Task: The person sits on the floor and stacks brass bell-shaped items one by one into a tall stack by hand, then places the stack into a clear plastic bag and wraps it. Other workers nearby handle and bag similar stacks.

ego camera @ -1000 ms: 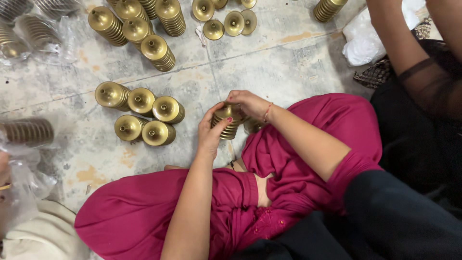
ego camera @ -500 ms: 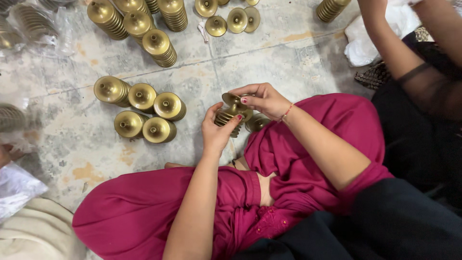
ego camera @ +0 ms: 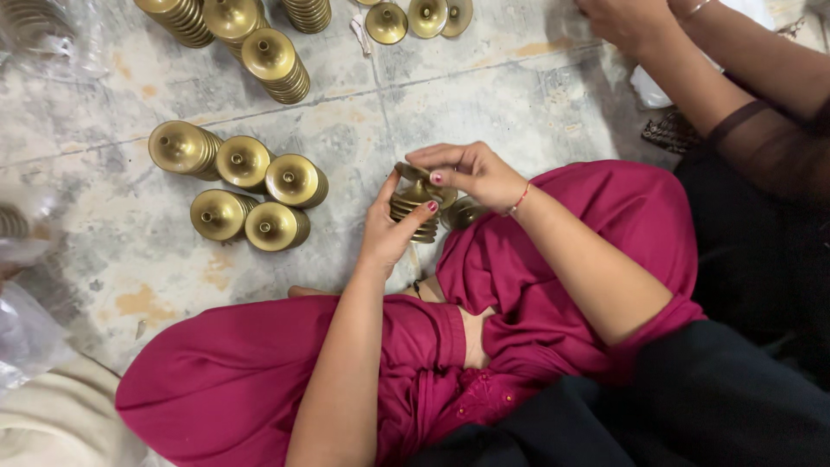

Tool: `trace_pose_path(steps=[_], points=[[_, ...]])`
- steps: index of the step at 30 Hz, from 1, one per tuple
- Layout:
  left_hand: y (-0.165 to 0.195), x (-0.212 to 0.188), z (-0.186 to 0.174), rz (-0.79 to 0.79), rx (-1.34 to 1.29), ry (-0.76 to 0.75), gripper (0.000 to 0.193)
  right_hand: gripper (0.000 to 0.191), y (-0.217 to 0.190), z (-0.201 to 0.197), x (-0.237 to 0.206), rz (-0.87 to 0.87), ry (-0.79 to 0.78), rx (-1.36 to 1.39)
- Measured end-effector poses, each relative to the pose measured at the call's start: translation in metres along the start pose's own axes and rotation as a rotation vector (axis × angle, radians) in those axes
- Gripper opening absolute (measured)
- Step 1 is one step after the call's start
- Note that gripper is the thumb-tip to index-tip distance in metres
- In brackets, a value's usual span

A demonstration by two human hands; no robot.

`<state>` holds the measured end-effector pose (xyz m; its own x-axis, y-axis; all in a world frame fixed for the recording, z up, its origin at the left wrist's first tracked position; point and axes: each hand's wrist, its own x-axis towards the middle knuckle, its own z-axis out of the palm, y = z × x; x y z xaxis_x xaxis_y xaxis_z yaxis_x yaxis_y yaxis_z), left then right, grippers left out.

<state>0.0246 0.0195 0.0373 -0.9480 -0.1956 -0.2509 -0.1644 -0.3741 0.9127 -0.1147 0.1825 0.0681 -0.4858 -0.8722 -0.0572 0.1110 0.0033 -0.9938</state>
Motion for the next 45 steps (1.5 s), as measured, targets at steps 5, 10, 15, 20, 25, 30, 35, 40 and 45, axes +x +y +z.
trace_pose_path(steps=[5, 10, 15, 20, 25, 30, 35, 40, 45], points=[[-0.008, 0.0, -0.002, -0.044, 0.005, 0.036, 0.083, 0.034, -0.001, 0.001, 0.001, -0.005, -0.142, -0.071], [-0.013, 0.001, -0.008, -0.057, 0.086, 0.072, 0.082, 0.038, 0.002, 0.003, 0.002, 0.081, -0.187, -0.111], [-0.012, 0.006, -0.013, -0.099, -0.079, 0.056, 0.058, 0.034, 0.006, -0.002, 0.003, 0.018, -0.123, -0.016], [-0.011, 0.01, -0.019, -0.171, -0.025, 0.322, 0.048, 0.048, 0.019, 0.011, 0.006, 0.331, 0.226, -0.95], [-0.016, 0.006, -0.014, -0.142, 0.138, 0.289, 0.047, 0.028, 0.035, 0.016, 0.015, 0.525, 0.144, -1.155], [-0.021, 0.003, -0.007, -0.142, 0.333, 0.236, 0.05, 0.026, 0.04, 0.006, 0.005, 0.218, 0.261, -0.371], [-0.021, 0.004, -0.009, -0.002, 0.325, 0.239, 0.065, 0.036, 0.027, 0.014, -0.008, 0.106, 0.107, -0.331], [-0.015, 0.003, -0.01, -0.038, 0.239, 0.193, 0.069, 0.043, 0.003, 0.014, -0.011, 0.002, 0.031, -0.575], [-0.001, 0.005, -0.01, -0.162, -0.05, 0.164, 0.045, 0.049, 0.007, 0.008, -0.012, 0.064, -0.035, -0.22]])
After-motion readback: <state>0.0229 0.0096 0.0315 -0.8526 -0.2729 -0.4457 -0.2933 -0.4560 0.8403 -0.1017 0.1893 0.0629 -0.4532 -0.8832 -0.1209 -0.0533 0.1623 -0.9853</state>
